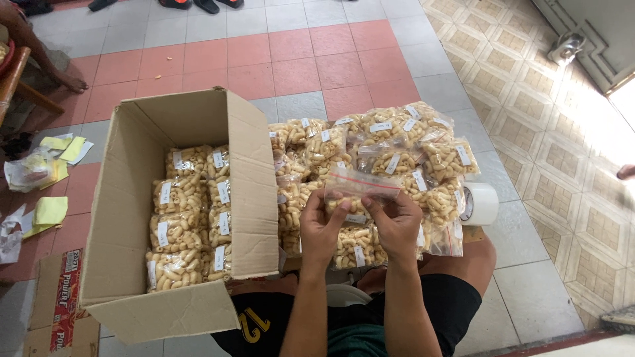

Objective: Packing small plastic bags of snacks into a cardboard box, including a brief inspection of each bag.

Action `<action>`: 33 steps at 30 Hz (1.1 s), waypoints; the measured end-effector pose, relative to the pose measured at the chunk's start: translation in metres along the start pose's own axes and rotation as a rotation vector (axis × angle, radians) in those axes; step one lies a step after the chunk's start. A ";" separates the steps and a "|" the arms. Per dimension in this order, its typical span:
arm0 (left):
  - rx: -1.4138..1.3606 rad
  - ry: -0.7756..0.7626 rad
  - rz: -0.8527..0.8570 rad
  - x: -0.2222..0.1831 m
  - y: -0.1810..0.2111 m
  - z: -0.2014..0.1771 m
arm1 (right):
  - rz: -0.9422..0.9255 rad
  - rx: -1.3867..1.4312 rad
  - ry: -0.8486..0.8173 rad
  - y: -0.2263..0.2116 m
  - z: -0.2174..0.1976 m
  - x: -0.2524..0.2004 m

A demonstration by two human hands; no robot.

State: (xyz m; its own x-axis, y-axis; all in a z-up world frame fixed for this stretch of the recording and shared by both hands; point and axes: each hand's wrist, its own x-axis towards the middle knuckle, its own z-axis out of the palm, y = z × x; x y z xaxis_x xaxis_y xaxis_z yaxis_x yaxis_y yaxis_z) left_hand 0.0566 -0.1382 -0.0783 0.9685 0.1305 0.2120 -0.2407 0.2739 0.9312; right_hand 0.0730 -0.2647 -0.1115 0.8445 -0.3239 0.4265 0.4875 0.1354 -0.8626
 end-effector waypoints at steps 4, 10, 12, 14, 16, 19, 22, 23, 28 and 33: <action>-0.069 0.028 0.012 0.001 -0.005 -0.006 | 0.015 0.000 -0.011 -0.001 0.005 -0.001; -0.188 0.190 -0.050 -0.003 -0.026 -0.017 | 0.063 0.037 -0.039 -0.009 0.017 -0.003; -0.155 0.236 -0.007 -0.003 -0.023 -0.020 | 0.061 0.046 -0.076 -0.009 0.019 -0.001; -0.194 0.241 -0.043 -0.003 -0.026 -0.024 | 0.047 0.018 -0.050 -0.004 0.018 -0.004; -0.234 0.245 -0.077 -0.002 -0.033 -0.028 | 0.031 -0.009 -0.024 -0.001 0.019 -0.005; -0.272 0.233 -0.108 -0.003 -0.038 -0.028 | 0.020 -0.012 0.016 0.001 0.020 -0.004; -0.311 0.274 -0.043 -0.002 -0.032 -0.025 | 0.027 -0.017 0.062 0.003 0.018 -0.003; -0.275 0.283 -0.015 -0.001 -0.036 -0.027 | 0.026 -0.020 0.070 0.003 0.017 -0.003; -0.197 0.329 0.016 -0.002 -0.016 -0.016 | 0.034 -0.035 0.077 0.004 0.016 -0.002; -0.126 0.382 0.052 -0.004 -0.032 -0.020 | 0.074 -0.007 0.064 -0.009 0.021 -0.003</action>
State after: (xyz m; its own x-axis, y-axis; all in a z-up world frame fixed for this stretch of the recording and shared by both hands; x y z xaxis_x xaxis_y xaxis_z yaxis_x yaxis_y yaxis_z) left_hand 0.0596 -0.1287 -0.1149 0.8674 0.4851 0.1105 -0.3176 0.3690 0.8735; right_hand 0.0704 -0.2452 -0.0995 0.8621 -0.3721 0.3439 0.4229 0.1546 -0.8929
